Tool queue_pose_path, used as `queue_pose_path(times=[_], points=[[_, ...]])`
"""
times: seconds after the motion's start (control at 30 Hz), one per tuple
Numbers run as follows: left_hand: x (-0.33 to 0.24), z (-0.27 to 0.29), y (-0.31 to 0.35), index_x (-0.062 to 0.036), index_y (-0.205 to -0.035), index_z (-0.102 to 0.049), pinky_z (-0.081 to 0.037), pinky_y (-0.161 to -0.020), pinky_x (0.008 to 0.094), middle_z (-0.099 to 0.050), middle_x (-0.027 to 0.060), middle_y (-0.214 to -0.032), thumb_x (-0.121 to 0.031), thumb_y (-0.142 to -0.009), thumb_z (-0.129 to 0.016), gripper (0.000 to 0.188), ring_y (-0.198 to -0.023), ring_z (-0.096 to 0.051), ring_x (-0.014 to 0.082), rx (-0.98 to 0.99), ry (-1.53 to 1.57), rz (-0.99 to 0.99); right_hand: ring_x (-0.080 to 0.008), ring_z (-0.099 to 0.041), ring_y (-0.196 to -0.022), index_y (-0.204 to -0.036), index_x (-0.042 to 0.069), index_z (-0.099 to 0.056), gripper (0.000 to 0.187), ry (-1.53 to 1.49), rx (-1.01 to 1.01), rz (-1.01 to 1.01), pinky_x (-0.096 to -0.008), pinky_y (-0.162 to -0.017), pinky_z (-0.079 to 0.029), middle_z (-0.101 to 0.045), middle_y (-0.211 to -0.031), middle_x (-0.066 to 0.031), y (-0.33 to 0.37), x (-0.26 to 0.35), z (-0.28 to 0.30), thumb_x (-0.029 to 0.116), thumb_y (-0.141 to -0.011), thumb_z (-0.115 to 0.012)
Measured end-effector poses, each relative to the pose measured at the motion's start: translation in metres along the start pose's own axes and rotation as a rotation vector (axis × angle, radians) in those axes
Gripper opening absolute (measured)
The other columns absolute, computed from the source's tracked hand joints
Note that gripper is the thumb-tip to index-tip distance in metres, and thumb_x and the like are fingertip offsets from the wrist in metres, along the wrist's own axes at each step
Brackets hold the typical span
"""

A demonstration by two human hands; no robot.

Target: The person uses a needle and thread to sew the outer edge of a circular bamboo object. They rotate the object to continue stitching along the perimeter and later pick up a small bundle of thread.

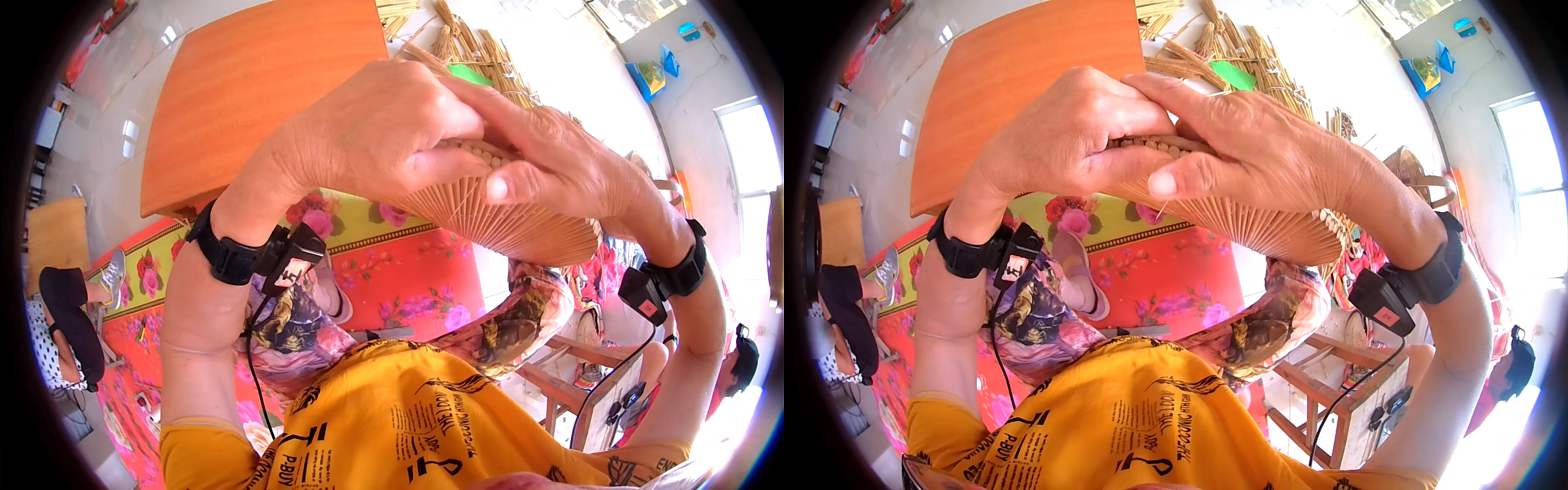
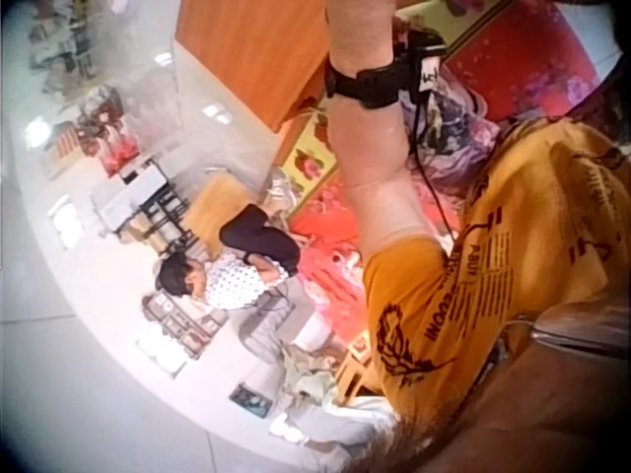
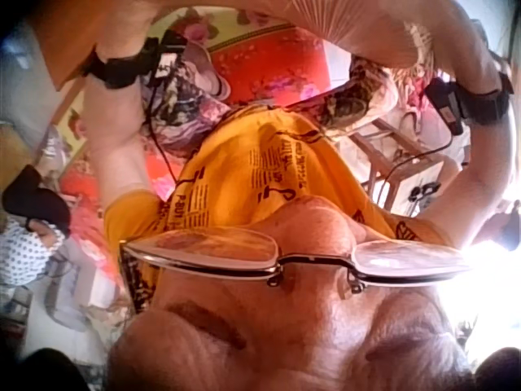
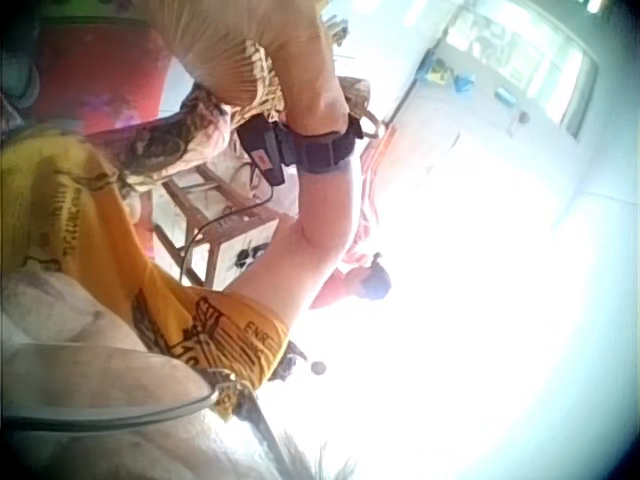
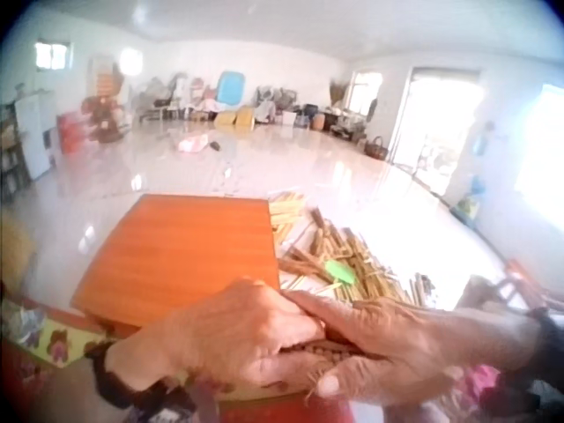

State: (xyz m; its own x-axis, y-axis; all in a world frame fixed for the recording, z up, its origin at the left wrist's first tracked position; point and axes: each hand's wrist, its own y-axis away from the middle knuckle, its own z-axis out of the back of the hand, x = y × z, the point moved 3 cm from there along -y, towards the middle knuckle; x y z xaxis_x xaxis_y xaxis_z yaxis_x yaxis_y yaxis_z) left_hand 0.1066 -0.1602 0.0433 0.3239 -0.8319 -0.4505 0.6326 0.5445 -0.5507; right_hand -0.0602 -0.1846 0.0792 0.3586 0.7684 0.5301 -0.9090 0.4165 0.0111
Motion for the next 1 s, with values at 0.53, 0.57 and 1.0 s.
queue_pose_path(times=[0.53, 0.57, 1.0], points=[[-0.083, -0.041, -0.039, -0.0030, -0.088, -0.067, -0.047, -0.051, 0.0371, -0.061, 0.0137, -0.069, -0.016, -0.083, -0.068, 0.014, -0.059, -0.061, 0.0303, -0.165, -0.270, 0.154, -0.0101, -0.062, -0.087, -0.098, 0.000, -0.066, 0.013, -1.210, -0.988, -0.468, -0.0242, -0.081, -0.048, -0.069, -0.093, -0.0042, 0.114, 0.016, -0.096, 0.010, -0.090, -0.065], [-0.092, -0.051, -0.038, -0.0033, -0.088, -0.066, -0.047, -0.051, 0.0368, -0.061, 0.0129, -0.069, -0.015, -0.082, -0.068, 0.014, -0.059, -0.061, 0.0299, -0.163, -0.268, 0.166, -0.0103, -0.062, -0.088, -0.098, 0.000, -0.066, 0.013, -1.295, -1.036, -0.393, -0.0243, -0.082, -0.048, -0.069, -0.094, -0.0047, 0.120, 0.016, -0.103, 0.010, -0.091, -0.064], [-0.119, -0.092, -0.030, -0.0010, -0.089, -0.063, -0.046, -0.052, 0.0340, -0.062, 0.0125, -0.073, -0.012, -0.085, -0.068, 0.012, -0.058, -0.060, 0.0265, -0.147, -0.338, 0.291, -0.0068, -0.052, -0.072, -0.082, 0.002, -0.061, 0.006, -1.065, -1.050, -0.614, -0.0229, -0.067, -0.044, -0.060, -0.078, -0.0003, 0.198, 0.032, -0.220, -0.002, -0.087, -0.060]])
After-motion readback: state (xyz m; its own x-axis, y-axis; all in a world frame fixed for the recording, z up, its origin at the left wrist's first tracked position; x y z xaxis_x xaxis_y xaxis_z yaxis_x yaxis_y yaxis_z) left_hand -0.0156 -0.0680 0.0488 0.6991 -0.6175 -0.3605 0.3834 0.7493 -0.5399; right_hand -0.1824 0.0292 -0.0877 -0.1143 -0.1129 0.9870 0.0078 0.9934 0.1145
